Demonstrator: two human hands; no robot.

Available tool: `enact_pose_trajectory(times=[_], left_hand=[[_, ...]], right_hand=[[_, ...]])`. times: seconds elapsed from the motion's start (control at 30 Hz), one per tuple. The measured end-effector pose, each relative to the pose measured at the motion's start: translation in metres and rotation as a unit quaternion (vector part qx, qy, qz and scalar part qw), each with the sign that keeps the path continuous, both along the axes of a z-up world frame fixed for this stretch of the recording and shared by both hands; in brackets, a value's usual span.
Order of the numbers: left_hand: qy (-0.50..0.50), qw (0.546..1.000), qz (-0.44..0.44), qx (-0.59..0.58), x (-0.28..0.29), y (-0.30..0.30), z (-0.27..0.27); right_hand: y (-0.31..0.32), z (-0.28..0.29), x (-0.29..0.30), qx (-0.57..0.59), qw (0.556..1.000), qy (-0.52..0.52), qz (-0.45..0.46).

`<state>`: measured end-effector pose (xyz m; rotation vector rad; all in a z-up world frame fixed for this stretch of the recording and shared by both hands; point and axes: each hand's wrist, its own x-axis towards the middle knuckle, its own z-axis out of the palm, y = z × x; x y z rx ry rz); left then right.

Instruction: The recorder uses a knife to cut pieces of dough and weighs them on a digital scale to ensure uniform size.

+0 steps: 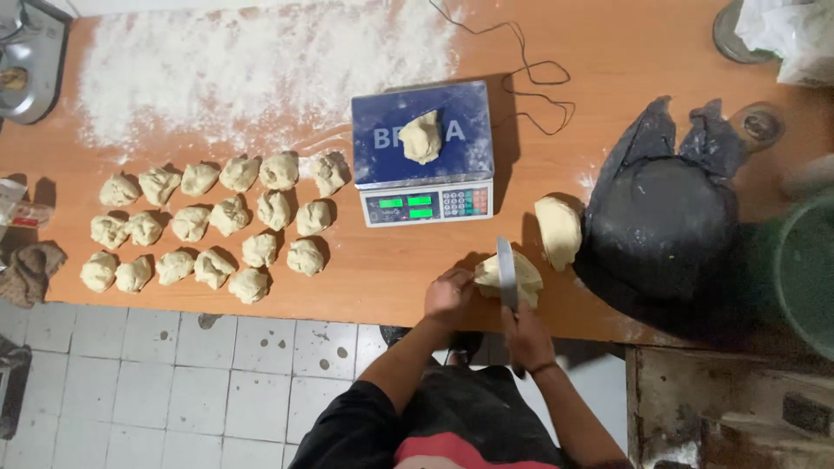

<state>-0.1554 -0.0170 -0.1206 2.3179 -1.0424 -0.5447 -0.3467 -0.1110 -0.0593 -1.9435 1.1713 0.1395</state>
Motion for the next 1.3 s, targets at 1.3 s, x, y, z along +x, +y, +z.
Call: enact_pose_trajectory(times=[1.3], left_hand=[[-0.046,0.99,0.001,0.132,0.026,0.015,0.012]], right_hand=[[0.01,-0.014,-0.048,0.123,0.99,-0.014,-0.065]])
